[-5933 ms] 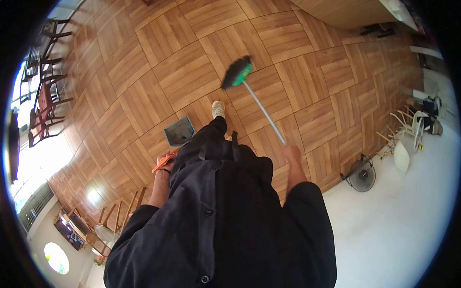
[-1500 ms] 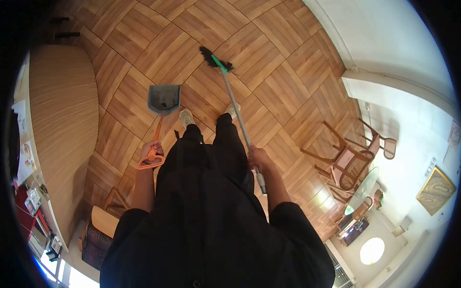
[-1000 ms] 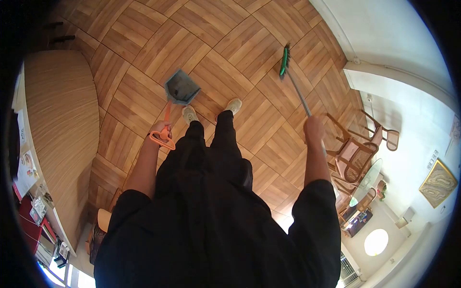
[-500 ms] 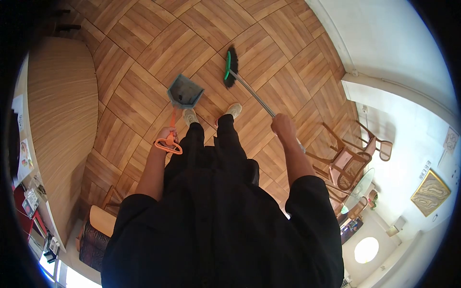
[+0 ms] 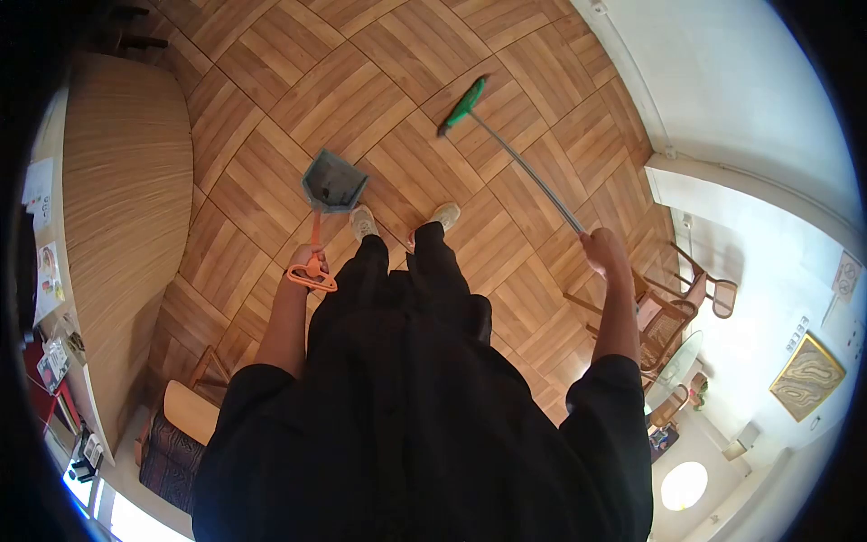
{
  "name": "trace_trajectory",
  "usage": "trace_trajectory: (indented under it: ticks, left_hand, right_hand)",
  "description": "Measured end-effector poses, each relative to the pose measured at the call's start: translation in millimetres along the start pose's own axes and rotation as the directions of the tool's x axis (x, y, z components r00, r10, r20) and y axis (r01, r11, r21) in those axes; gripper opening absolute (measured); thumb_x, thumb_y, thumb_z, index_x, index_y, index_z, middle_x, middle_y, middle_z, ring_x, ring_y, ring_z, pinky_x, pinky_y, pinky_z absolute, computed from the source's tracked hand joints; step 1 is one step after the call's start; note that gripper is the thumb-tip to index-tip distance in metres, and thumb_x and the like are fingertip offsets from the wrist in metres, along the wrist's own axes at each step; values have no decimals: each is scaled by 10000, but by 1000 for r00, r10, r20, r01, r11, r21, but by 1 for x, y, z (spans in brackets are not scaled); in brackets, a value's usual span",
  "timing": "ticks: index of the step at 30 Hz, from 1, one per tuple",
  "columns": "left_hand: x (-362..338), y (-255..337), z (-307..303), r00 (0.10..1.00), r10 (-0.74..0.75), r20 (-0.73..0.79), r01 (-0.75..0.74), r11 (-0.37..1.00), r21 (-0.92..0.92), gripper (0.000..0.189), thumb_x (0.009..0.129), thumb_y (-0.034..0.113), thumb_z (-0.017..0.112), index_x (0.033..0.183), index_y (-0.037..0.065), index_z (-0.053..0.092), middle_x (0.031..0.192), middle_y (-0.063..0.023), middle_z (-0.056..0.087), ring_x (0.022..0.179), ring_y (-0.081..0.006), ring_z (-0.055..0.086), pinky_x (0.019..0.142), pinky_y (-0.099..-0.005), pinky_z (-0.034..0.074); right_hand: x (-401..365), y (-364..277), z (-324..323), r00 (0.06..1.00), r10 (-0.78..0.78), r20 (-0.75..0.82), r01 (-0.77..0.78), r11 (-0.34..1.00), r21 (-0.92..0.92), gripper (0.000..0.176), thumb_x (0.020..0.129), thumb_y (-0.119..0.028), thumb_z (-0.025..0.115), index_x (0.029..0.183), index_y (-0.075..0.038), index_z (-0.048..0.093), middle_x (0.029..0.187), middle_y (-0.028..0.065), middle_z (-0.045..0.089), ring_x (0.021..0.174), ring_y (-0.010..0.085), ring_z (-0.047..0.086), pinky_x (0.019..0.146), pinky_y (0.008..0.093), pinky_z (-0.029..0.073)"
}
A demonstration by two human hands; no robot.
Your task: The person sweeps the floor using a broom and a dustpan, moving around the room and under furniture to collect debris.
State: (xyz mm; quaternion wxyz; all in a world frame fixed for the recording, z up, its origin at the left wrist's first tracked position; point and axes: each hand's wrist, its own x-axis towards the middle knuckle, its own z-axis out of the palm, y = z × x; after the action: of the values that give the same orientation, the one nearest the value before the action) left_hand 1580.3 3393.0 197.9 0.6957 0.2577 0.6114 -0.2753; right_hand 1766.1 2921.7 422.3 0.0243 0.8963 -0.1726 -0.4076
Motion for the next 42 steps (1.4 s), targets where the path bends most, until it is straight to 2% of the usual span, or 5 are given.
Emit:
trace_trajectory:
  ticks: [13,27,30,33,42]
  left_hand:
    - [-33,-29,-3,994,-52,97,64,991,-121,143,874,160,473,833,60,379,511,-11,451,363,-126,442,347,-229,416]
    - [10,-49,44,997,-68,23,63,984,165,104,860,125,461,878,66,378,545,-17,451,417,-139,438,398,-261,418]
    - [23,-47,59,996,-48,73,29,969,244,114,859,145,470,862,69,384,551,-23,460,426,-148,445,412,-281,427]
    - [45,-44,69,991,-105,87,76,955,287,114,864,156,469,828,73,400,553,-26,462,426,-153,447,409,-291,423]
    - [81,-38,121,997,-75,33,58,935,350,144,872,143,485,761,56,455,537,-54,461,430,-163,463,401,-326,424]
  right_hand:
    - [89,-174,178,939,-343,25,338,934,114,525,890,-410,350,933,45,608,980,274,578,958,408,547,829,463,425]
    - [41,61,194,998,9,61,-9,1000,0,553,895,-432,331,980,43,602,1055,250,563,1022,417,508,878,466,391]
    - [32,89,216,991,-91,-102,90,996,-14,541,886,-454,377,849,32,611,840,208,631,804,355,607,698,444,465]
    - [-19,61,168,917,176,358,-332,834,441,517,869,-484,430,678,-19,549,573,94,545,498,221,539,453,350,419]
    - [2,38,157,955,120,271,-285,625,727,536,850,-494,463,610,-16,500,487,84,476,409,165,489,368,300,356]
